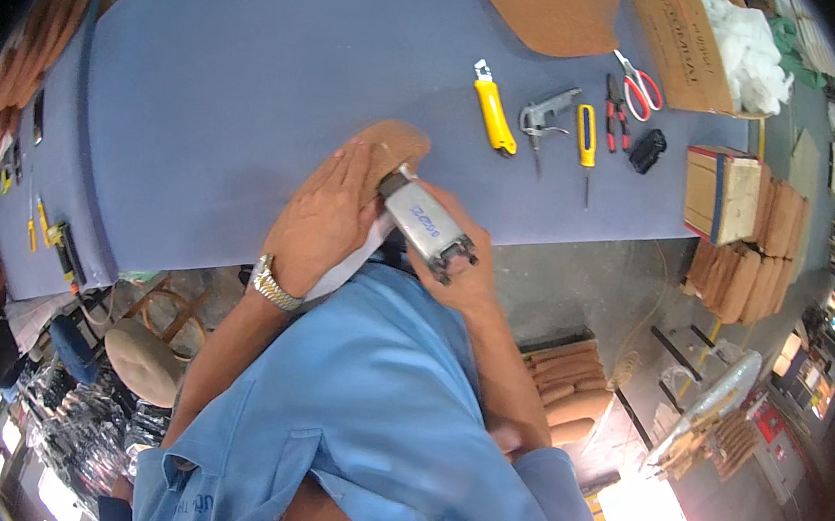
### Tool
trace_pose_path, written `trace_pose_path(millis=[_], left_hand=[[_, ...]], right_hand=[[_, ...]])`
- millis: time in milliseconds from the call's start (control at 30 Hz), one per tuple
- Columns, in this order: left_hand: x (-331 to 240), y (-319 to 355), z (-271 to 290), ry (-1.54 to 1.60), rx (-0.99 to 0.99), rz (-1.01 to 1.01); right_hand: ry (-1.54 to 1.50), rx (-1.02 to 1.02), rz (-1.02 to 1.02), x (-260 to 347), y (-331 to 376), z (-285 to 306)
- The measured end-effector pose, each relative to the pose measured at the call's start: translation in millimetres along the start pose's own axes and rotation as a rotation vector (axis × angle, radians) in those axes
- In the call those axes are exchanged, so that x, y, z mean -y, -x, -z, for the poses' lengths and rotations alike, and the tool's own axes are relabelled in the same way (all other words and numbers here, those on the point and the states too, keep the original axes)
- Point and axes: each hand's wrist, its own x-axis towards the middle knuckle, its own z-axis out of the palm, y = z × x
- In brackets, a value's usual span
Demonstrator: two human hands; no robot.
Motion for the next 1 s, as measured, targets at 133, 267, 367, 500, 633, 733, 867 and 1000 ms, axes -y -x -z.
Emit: trace_pose_path(millis=[133, 267, 367, 500, 633, 733, 867, 1000], left_hand=[[2, 4, 3, 0.046, -0.01, 0.029], [0, 3, 9, 0.057, 0.051, 0.065], [-1, 4, 5, 0.083, 0.045, 0.081], [-3, 6, 2, 0.121, 0.032, 0.099], [-4, 4, -4, 0.141, 0.011, 0.089], [-3, 2, -9, 0.121, -0.041, 0.084], [17, -5, 5, 0.311, 0.129, -0.055], [70, -11, 10, 0.936, 0.326, -0.095]], right_hand=[[-0.017, 0.003, -0.085, 0, 5, -3], [-0.013, 0.03, -0.044, -1, 11, 1], [-0.045, 0.04, -0.055, 0, 11, 0], [0.003, 0.074, -0.067, 11, 5, 3], [0.05, 0.121, -0.137, 21, -5, 5], [0.041, 0.11, -0.158, 19, -5, 1], [-0.071, 0.065, -0.115, 7, -1, -2], [-0.031, 0.045, -0.034, 7, 1, -4]])
